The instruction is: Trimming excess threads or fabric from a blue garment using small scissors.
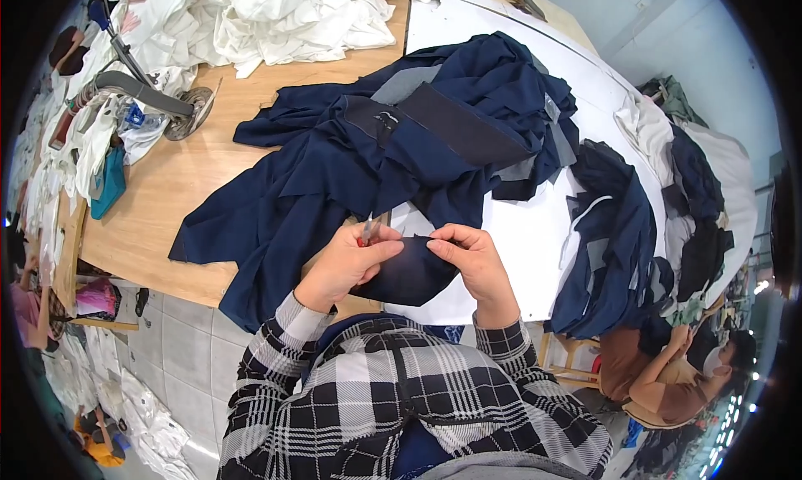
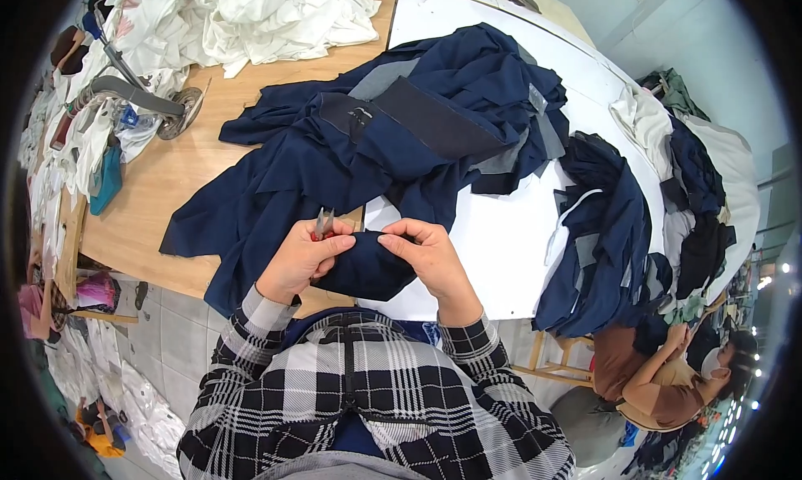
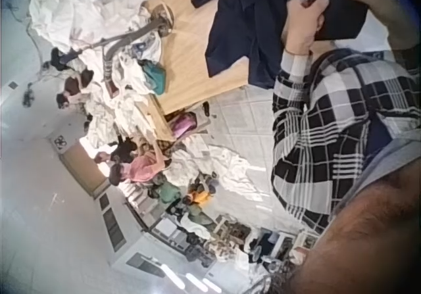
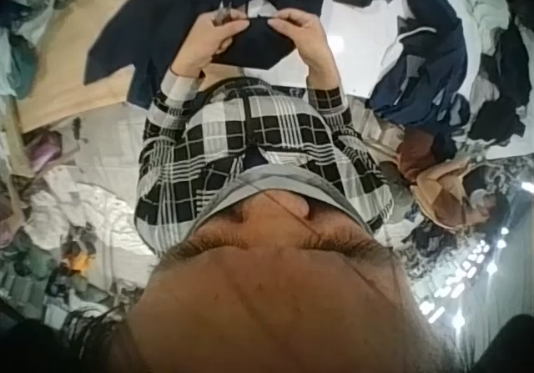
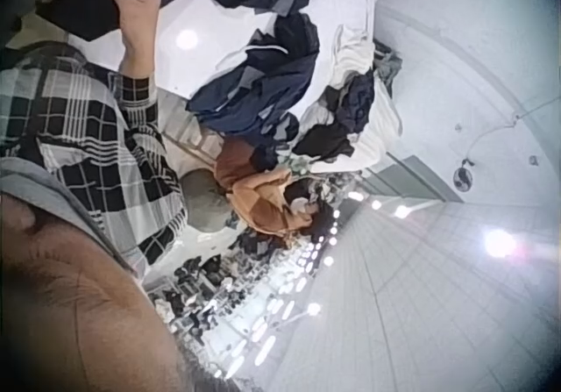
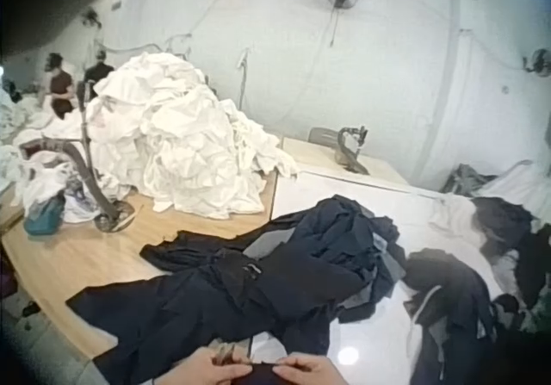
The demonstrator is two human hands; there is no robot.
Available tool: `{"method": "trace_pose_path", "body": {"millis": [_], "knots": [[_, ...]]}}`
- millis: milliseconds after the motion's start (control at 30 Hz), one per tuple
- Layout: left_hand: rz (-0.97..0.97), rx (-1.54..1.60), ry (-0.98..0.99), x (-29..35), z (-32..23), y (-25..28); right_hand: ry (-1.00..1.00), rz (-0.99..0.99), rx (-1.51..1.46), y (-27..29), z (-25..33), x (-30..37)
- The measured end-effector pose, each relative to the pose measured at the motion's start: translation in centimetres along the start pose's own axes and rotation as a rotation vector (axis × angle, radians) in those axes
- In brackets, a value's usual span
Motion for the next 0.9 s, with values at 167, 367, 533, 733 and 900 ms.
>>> {"method": "trace_pose_path", "body": {"millis": [167, 367, 533, 733, 900], "knots": [[-0.025, -0.081, -0.071, -0.2, -0.4, -0.5, -0.039, -0.049, 0.044, 0.4, 0.0, 0.2], [-0.038, -0.680, -0.650, 0.6, -1.0, -1.6, 0.499, -0.393, 0.680, -0.2, 0.6, 0.3], [0.183, -1.106, -0.993, 2.5, -0.2, -4.1, 0.113, -0.185, -0.353, -0.1, -1.7, 0.1], [0.268, -0.696, -0.653, 2.9, -2.3, -3.3, 0.142, -0.068, -0.405, 0.4, -1.5, 0.3], [-0.020, -0.732, -0.480, -0.1, -1.9, -3.1, 0.103, -0.058, -0.441, 0.2, -1.6, 0.4]]}}
Point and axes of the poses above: each hand's wrist, its own x-axis away from the middle knuckle, its own y-axis out of the back of the hand, z = x × y, the point moved 3 cm from there along -x, towards the middle knuckle, and after that the axes turned 8 degrees about -y, right-handed, at the moved point
